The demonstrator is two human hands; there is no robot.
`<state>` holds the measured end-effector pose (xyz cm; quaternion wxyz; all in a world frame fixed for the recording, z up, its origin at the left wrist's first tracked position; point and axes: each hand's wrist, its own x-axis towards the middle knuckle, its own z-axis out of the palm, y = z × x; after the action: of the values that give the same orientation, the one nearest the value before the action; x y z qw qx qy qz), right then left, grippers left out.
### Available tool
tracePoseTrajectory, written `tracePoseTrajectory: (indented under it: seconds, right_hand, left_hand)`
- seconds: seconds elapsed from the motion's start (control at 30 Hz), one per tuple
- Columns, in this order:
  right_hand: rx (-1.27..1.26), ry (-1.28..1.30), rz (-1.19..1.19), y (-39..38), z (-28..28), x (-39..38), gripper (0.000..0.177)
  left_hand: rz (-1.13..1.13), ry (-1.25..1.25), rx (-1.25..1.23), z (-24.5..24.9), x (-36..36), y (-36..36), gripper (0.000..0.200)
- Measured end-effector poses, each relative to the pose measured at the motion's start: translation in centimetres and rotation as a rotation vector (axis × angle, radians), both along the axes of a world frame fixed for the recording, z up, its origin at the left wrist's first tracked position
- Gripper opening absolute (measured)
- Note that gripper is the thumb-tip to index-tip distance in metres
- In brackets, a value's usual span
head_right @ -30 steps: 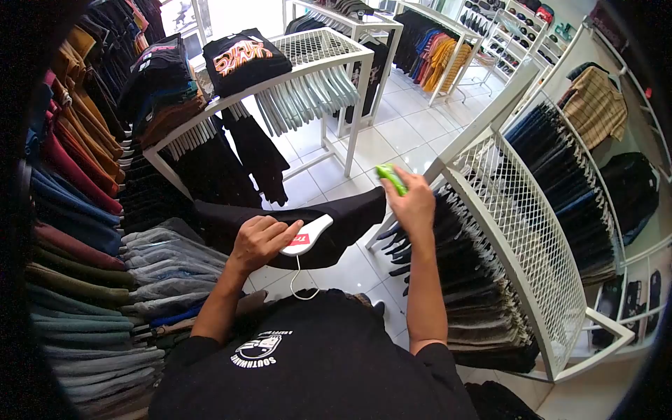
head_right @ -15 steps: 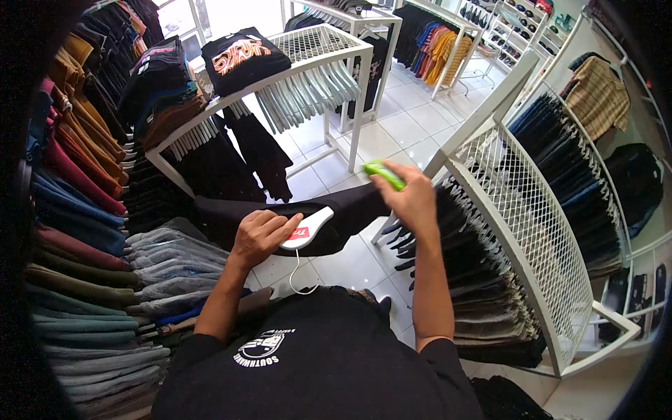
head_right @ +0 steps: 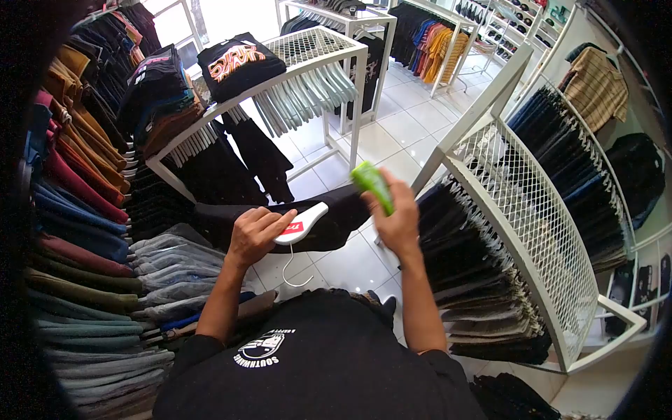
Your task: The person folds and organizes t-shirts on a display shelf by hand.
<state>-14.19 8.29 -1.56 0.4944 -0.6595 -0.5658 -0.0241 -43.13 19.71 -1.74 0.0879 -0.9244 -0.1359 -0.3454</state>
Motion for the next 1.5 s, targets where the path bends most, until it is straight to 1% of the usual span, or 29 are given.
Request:
tracePoseTrajectory:
  seconds: [0.03, 0.07, 0.1, 0.17, 0.2, 0.23, 0.3, 0.37, 0.4, 0.43, 0.5, 0.53, 0.6, 0.7, 0.77, 0.8, 0.83, 0.9, 0.97, 1.03, 1.1, 1.13, 1.17, 1.23, 1.27, 1.33, 1.37, 1.43, 1.5]
  right_hand:
    - [-0.008, -0.063, 0.067, 0.0, -0.5, -0.9, 0.058]
    - [0.000, -0.151, 0.061, 0.4, -1.3, -0.9, 0.058]
    - [0.003, -0.140, 0.056, 0.9, -2.5, -0.1, 0.058]
    - [-0.122, -0.010, -0.261, 1.4, -5.5, 3.7, 0.057]
    - [-0.101, -0.079, -0.392, 1.1, -6.9, 5.2, 0.056]
    - [-0.043, -0.110, -0.430, 0.7, -6.7, 6.0, 0.059]
    - [0.078, -0.041, -0.431, 0.0, -5.8, 5.7, 0.064]
    - [0.121, 0.049, -0.325, -0.1, -3.3, 2.1, 0.064]
    - [0.190, 0.014, -0.233, 0.3, -3.4, 0.5, 0.066]
    - [0.221, -0.058, -0.184, 0.6, -3.1, -1.5, 0.067]
    - [0.248, -0.202, -0.068, 1.1, -3.4, -4.1, 0.066]
    - [0.251, -0.196, -0.072, 1.5, -4.2, -3.7, 0.066]
    - [0.314, -0.260, -0.206, 2.9, -7.6, -1.6, 0.067]
    - [0.152, 0.174, -0.548, 3.7, -10.0, 1.5, 0.063]
    - [0.215, 0.025, -0.598, 3.1, -10.3, 2.7, 0.061]
    - [0.273, 0.026, -0.547, 2.9, -9.5, 2.0, 0.063]
    - [0.263, 0.029, -0.540, 2.8, -8.5, 0.7, 0.063]
    - [0.299, -0.069, -0.271, 2.9, -6.6, -2.6, 0.062]
    - [0.296, -0.233, -0.044, 3.5, -5.9, -4.6, 0.062]
    - [0.303, -0.262, 0.017, 4.7, -7.1, -4.5, 0.061]
    - [0.311, -0.073, -0.223, 5.9, -9.6, -2.3, 0.065]
    - [0.240, 0.059, -0.390, 6.3, -10.7, -1.1, 0.063]
    - [0.171, 0.185, -0.480, 6.4, -10.9, 0.3, 0.063]
    - [0.241, 0.134, -0.536, 5.9, -11.4, 2.4, 0.065]
    - [0.264, 0.142, -0.473, 5.4, -11.4, 2.3, 0.064]
    - [0.293, 0.160, -0.337, 4.1, -8.2, -0.7, 0.063]
    - [0.271, 0.056, -0.282, 3.7, -7.6, -2.0, 0.061]
    - [0.287, -0.036, -0.068, 3.6, -7.6, -3.8, 0.062]
    - [0.288, -0.182, -0.061, 3.8, -8.3, -3.4, 0.063]
  left_hand:
    - [-0.010, -0.021, 0.014, 0.2, 0.2, 0.1, 0.039]
    - [-0.027, -0.033, 0.010, 0.5, 0.3, 0.2, 0.039]
    - [-0.032, -0.022, 0.012, 0.6, 0.2, 0.3, 0.039]
    - [-0.015, 0.017, -0.007, 0.8, 0.0, 0.4, 0.038]
    - [-0.011, 0.000, -0.077, 0.9, -0.1, 0.3, 0.038]
    - [-0.007, -0.022, -0.143, 1.1, -0.1, 0.5, 0.037]
    - [-0.055, -0.214, -0.335, 1.2, 0.4, 1.2, 0.026]
    - [0.151, -0.209, -0.743, 2.9, 0.9, 0.4, 0.018]
    - [0.245, -0.195, -0.902, 3.0, 1.1, 0.8, 0.028]
    - [0.272, -0.229, -0.963, 2.6, 1.5, 1.4, 0.041]
    - [0.129, -0.333, -1.151, 0.6, 1.8, 3.1, 0.049]
    - [0.129, -0.326, -1.147, 1.1, 1.7, 3.0, 0.049]
    - [0.026, -0.407, -1.463, 2.2, 1.8, 2.6, 0.052]
    - [0.097, -0.441, -1.546, 1.8, 1.3, 3.1, 0.052]
    - [0.123, -0.406, -1.584, 0.9, 0.7, 3.9, 0.055]
    - [0.151, -0.415, -1.599, 0.9, 0.7, 3.9, 0.056]
    - [0.181, -0.420, -1.618, 0.8, 0.7, 3.7, 0.057]
    - [0.190, -0.440, -1.647, 1.0, 1.3, 3.6, 0.058]
    - [0.190, -0.456, -1.667, 1.0, 1.5, 3.5, 0.058]
    - [0.192, -0.464, -1.671, 1.0, 1.3, 3.5, 0.058]
    - [0.174, -0.480, -1.653, 1.2, 0.6, 3.8, 0.058]
    - [0.159, -0.494, -1.643, 1.1, 0.1, 3.7, 0.058]
    - [0.158, -0.510, -1.643, 1.0, -0.3, 3.7, 0.058]
    - [0.165, -0.485, -1.631, 1.0, -0.7, 3.9, 0.057]
    - [0.203, -0.492, -1.613, 1.2, -0.5, 3.7, 0.057]
    - [0.178, -0.498, -1.618, 0.9, 0.1, 3.7, 0.057]
    - [0.153, -0.490, -1.620, 0.6, 0.4, 3.7, 0.058]
    - [0.113, -0.455, -1.667, 0.0, 1.5, 3.8, 0.056]
    - [0.087, -0.426, -1.693, 0.1, 2.7, 3.5, 0.053]
